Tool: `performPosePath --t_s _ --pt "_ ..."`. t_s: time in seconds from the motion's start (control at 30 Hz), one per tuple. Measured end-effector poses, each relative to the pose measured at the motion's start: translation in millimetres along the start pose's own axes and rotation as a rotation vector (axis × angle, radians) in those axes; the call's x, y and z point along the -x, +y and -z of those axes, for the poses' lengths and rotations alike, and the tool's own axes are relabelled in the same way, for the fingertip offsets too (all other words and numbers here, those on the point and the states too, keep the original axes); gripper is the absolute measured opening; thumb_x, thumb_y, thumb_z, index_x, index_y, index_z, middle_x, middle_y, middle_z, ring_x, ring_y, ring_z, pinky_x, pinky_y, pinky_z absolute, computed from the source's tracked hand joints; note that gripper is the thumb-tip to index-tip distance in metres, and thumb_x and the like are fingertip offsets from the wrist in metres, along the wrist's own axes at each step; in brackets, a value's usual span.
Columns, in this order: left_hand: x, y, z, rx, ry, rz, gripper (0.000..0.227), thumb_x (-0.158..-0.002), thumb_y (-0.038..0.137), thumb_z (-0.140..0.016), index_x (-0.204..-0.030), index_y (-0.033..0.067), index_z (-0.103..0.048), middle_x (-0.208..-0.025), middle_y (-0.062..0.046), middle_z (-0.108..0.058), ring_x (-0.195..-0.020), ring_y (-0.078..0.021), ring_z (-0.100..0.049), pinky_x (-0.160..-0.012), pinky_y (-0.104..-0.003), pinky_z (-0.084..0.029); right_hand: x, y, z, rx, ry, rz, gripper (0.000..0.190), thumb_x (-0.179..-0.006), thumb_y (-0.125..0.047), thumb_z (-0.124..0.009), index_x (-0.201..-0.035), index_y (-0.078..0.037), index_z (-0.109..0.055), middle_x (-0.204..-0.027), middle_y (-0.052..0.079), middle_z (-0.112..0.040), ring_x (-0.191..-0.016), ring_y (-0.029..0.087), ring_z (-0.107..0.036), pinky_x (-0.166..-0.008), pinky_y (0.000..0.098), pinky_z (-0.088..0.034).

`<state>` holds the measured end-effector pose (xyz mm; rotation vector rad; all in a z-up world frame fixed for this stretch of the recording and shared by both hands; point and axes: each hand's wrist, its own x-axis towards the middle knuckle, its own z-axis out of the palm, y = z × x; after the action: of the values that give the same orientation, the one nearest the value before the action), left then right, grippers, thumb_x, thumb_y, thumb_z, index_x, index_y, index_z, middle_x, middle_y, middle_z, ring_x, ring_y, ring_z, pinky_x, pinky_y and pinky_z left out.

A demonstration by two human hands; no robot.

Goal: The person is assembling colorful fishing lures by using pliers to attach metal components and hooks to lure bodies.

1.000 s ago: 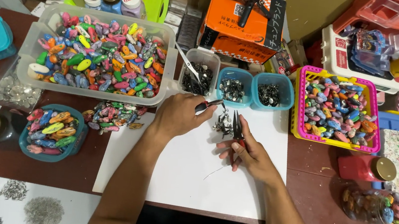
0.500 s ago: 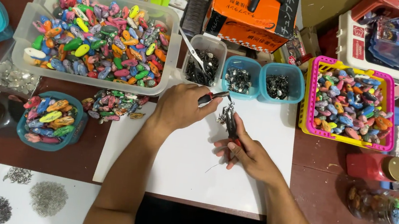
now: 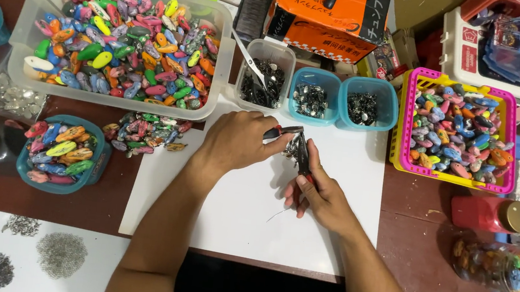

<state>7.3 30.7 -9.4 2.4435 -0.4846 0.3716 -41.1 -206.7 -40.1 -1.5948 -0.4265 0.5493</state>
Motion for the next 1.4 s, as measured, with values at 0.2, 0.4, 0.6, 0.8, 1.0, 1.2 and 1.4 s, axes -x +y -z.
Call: performPosePath --t_s 0.2,0.4,0.6,0.8,1.0,1.2,1.4 --pt "-1 2 0 -0.018 0.035 -0.031 0.039 -0.092 0.048 -0.065 -0.08 0.0114 -0.072 -0.058 -0.011 -0.062 -0.053 -0.0343 -0.068 -0.048 -0.047 -0.056 0 15 -4 -0.117 0.057 0.025 0.065 -0.107 -0.013 -0.037 -0.165 -0.022 -0.009 -0.075 0.019 -0.066 -0.059 0.023 -0.067 -0.036 0.0252 -0.061" --pt "0 -1 -13 0.018 0.137 -0.112 0.039 -0.093 0.048 -0.064 -0.077 0.012 -0.068 -0.056 -0.008 -0.059 -0.05 -0.0307 -0.066 -0.047 -0.041 -0.055 5 13 -9 -0.34 0.084 0.079 0.064 -0.108 -0.015 -0.04 -0.165 -0.027 -0.013 -0.065 0.019 -0.058 -0.051 0.026 -0.064 -0.032 0.0302 -0.054" --pt "2 -1 -15 0.021 0.195 -0.163 0.04 -0.094 0.049 -0.064 -0.078 0.0128 -0.066 -0.056 -0.007 -0.059 -0.051 -0.0293 -0.066 -0.047 -0.04 -0.055 11 5 -19 -0.597 0.072 0.101 0.066 -0.108 -0.016 -0.044 -0.165 -0.03 -0.015 -0.059 0.019 -0.051 -0.043 0.021 -0.047 -0.036 0.0266 -0.049" --pt "1 -3 -12 0.026 0.145 -0.124 0.039 -0.093 0.049 -0.063 -0.078 0.0137 -0.065 -0.058 -0.008 -0.06 -0.054 -0.0322 -0.067 -0.049 -0.044 -0.056 4 16 -14 -0.498 0.041 0.097 0.068 -0.108 -0.012 -0.041 -0.165 -0.031 -0.01 -0.066 0.023 -0.058 -0.05 0.028 -0.063 -0.035 0.0306 -0.054" --pt "2 -8 -12 0.001 0.109 -0.043 0.042 -0.092 0.053 -0.062 -0.077 0.0138 -0.065 -0.059 -0.01 -0.061 -0.055 -0.0351 -0.067 -0.05 -0.049 -0.055 2 -2 -6 -0.328 -0.069 0.044 0.065 -0.099 -0.001 -0.051 -0.159 -0.01 -0.027 -0.097 0.035 -0.072 -0.071 0.038 -0.078 -0.043 0.036 -0.066" --pt "0 -11 -6 -0.007 0.015 0.007 0.048 -0.093 0.057 -0.059 -0.074 0.013 -0.066 -0.057 -0.009 -0.061 -0.055 -0.034 -0.068 -0.051 -0.048 -0.056 6 -1 11 -0.296 0.125 0.151 0.032 -0.098 0.0 -0.053 -0.129 0.006 -0.053 -0.095 0.029 -0.073 -0.067 0.029 -0.073 -0.046 0.0298 -0.058" --pt "-2 -6 4 0.018 -0.077 0.002 0.047 -0.093 0.055 -0.06 -0.076 0.0118 -0.068 -0.058 -0.01 -0.063 -0.056 -0.0328 -0.069 -0.053 -0.047 -0.057 -29 -15 27 0.054 0.406 0.242 0.044 -0.083 0.012 -0.075 -0.121 0.002 -0.055 -0.111 0.025 -0.073 -0.065 0.021 -0.071 -0.049 0.0277 -0.055"
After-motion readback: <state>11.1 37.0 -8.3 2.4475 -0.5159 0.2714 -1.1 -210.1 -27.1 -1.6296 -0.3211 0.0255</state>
